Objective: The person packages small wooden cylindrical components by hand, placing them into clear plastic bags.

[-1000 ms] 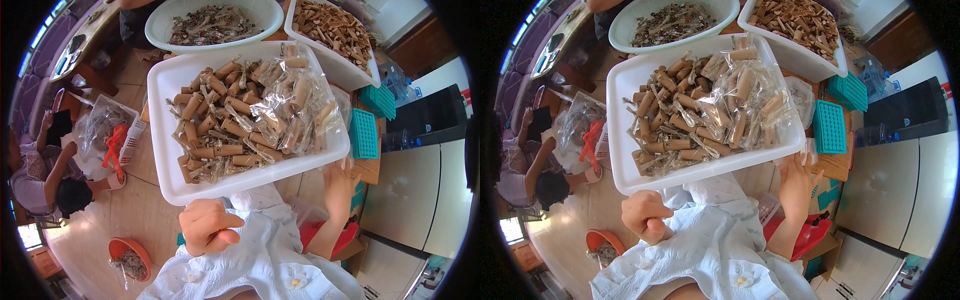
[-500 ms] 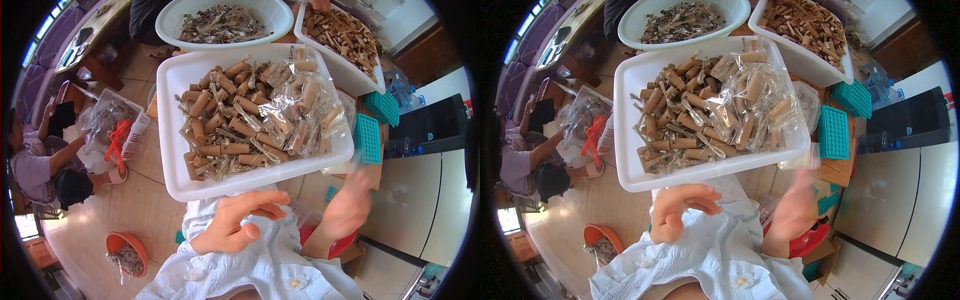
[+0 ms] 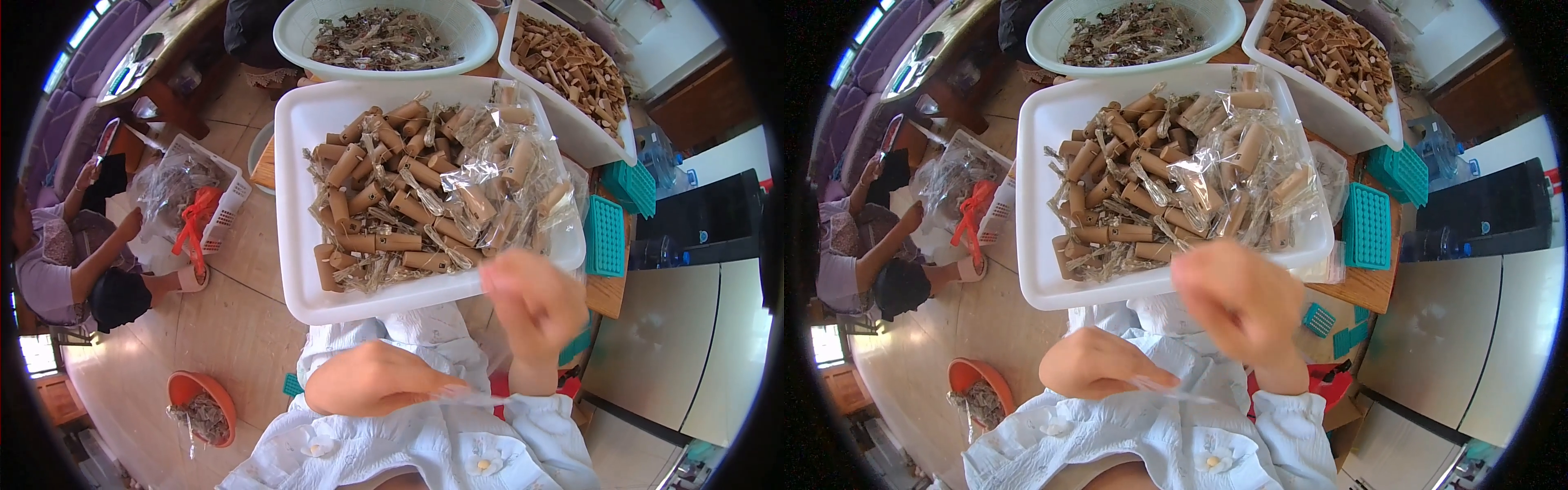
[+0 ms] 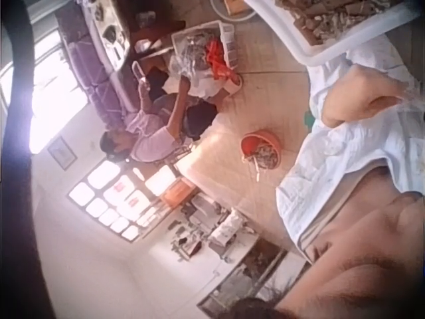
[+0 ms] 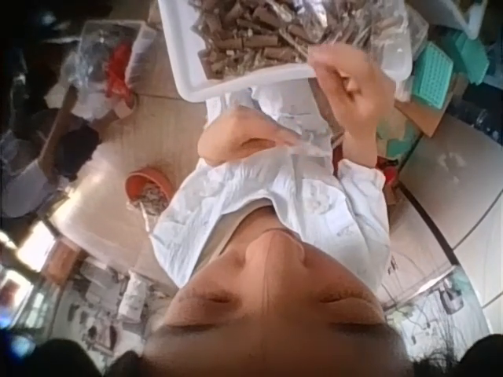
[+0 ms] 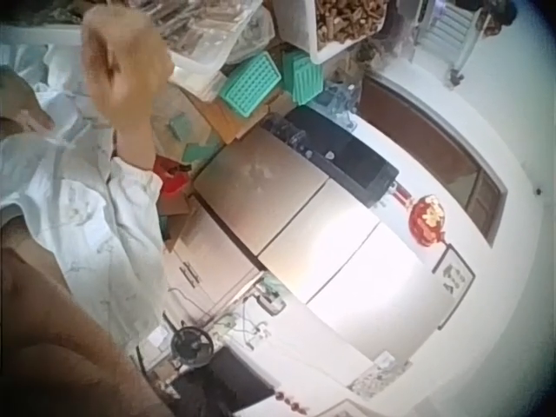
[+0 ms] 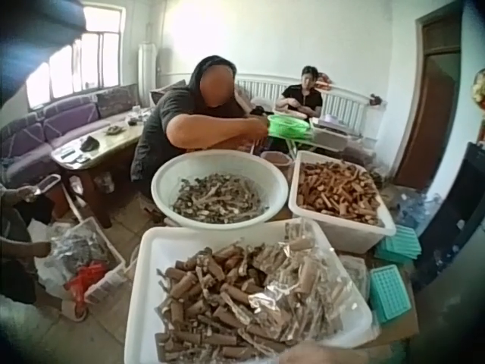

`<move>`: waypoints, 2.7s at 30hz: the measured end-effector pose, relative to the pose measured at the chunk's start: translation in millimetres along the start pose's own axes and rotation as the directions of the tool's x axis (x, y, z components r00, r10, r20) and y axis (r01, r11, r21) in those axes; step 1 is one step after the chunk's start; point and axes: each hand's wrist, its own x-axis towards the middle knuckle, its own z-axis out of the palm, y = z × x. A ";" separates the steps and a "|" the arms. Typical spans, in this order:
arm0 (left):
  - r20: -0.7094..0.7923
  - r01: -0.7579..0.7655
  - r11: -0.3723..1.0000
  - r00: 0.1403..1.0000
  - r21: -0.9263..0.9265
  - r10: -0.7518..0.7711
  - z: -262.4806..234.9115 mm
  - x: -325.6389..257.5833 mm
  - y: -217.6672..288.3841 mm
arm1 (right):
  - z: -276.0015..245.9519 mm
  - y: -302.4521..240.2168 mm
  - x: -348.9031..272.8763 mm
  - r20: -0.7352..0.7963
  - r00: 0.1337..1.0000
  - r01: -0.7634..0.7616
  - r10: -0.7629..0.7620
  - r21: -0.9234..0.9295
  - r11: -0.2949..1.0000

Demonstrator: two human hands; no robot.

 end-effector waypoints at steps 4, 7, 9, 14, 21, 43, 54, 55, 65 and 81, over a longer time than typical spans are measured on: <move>0.011 -0.032 0.999 0.999 0.029 0.032 9.2 -1.0 -1.6 | 20.7 17.9 42.2 0.419 0.908 0.166 0.022 -0.406 0.899; 0.048 -0.052 0.997 0.998 0.055 0.049 9.1 0.5 -3.1 | 24.5 24.9 54.6 0.636 0.765 0.295 0.103 -0.489 0.821; 0.001 -0.086 0.995 0.996 0.046 0.086 7.9 -0.2 -3.4 | 29.2 29.5 60.6 0.731 0.668 0.427 0.136 -0.528 0.734; -0.003 -0.099 0.994 0.995 0.048 0.099 3.4 1.9 -2.6 | 46.2 27.4 68.1 0.772 0.563 0.518 0.295 -0.607 0.603; -0.063 -0.096 0.995 0.993 0.041 0.099 0.7 1.0 0.2 | 57.3 25.8 70.4 0.768 0.459 0.613 0.447 -0.638 0.466; -0.250 -0.057 0.996 0.966 0.066 0.072 -12.3 -14.7 4.0 | 21.8 22.1 84.3 0.522 0.836 -0.095 0.170 -0.168 0.981; -0.251 -0.017 0.998 0.967 0.065 0.033 -10.6 -9.0 1.5 | 26.2 33.7 80.6 0.788 0.607 0.597 -0.100 -0.369 0.712; -0.249 -0.017 0.998 0.968 0.064 0.032 -10.6 -7.6 2.2 | 32.3 38.5 78.0 0.807 0.581 0.619 -0.107 -0.353 0.702; -0.263 -0.023 0.996 0.964 0.087 0.045 -11.2 -11.9 3.3 | 34.9 35.0 79.5 0.656 0.685 0.608 -0.317 -0.275 0.745; -0.699 -0.358 0.806 0.709 -0.471 -0.093 11.3 -21.9 -2.0 | 12.4 11.9 53.0 0.479 0.688 0.579 -0.545 0.091 0.810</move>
